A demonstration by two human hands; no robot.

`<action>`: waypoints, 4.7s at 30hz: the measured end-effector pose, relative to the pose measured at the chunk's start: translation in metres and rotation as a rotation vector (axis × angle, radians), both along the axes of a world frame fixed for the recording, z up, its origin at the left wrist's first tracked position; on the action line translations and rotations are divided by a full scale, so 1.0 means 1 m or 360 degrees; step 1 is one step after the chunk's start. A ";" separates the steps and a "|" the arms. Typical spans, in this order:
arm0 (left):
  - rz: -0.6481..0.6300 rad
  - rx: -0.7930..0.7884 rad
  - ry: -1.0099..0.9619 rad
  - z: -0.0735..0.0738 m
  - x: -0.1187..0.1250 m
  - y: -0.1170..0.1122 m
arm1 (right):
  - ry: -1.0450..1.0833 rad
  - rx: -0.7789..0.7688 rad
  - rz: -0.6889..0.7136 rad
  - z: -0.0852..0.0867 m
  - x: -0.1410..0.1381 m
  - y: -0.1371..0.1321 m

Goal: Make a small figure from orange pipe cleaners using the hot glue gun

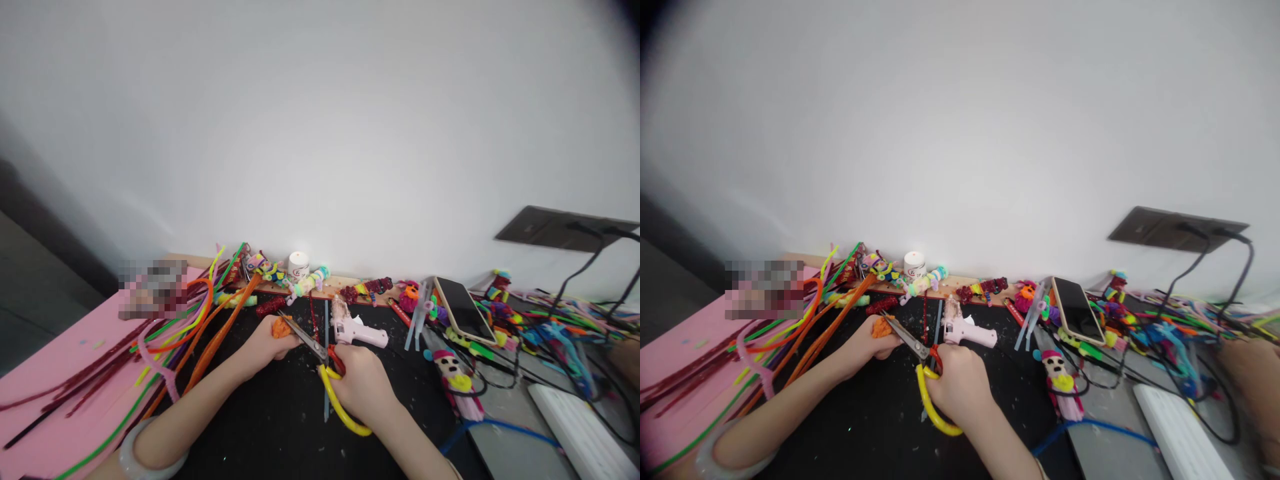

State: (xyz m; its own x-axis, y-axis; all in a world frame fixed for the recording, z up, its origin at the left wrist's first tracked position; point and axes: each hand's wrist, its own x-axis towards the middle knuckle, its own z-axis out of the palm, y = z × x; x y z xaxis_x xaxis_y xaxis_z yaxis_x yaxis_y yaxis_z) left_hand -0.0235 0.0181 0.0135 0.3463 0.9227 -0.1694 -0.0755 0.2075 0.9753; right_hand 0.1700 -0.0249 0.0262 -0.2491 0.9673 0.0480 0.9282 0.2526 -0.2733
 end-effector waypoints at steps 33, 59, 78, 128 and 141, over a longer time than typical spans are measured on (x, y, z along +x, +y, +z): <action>-0.0255 -0.0152 -0.0016 0.001 -0.013 -0.003 | 0.0210 -0.0034 0.0088 0.014 0.006 -0.002; 0.0087 0.0473 0.0323 -0.001 -0.005 0.007 | 0.0161 0.0202 -0.0060 0.003 0.005 0.000; -0.0190 0.0409 0.0365 -0.004 -0.004 -0.001 | 0.0144 0.0221 0.0039 0.005 0.012 0.006; -0.0015 0.0882 0.0921 -0.002 -0.007 0.004 | 0.0114 0.0246 -0.0026 0.004 0.008 0.005; 0.0099 0.0816 0.1003 -0.011 -0.008 0.004 | 0.0061 0.0166 -0.0041 0.003 0.007 0.005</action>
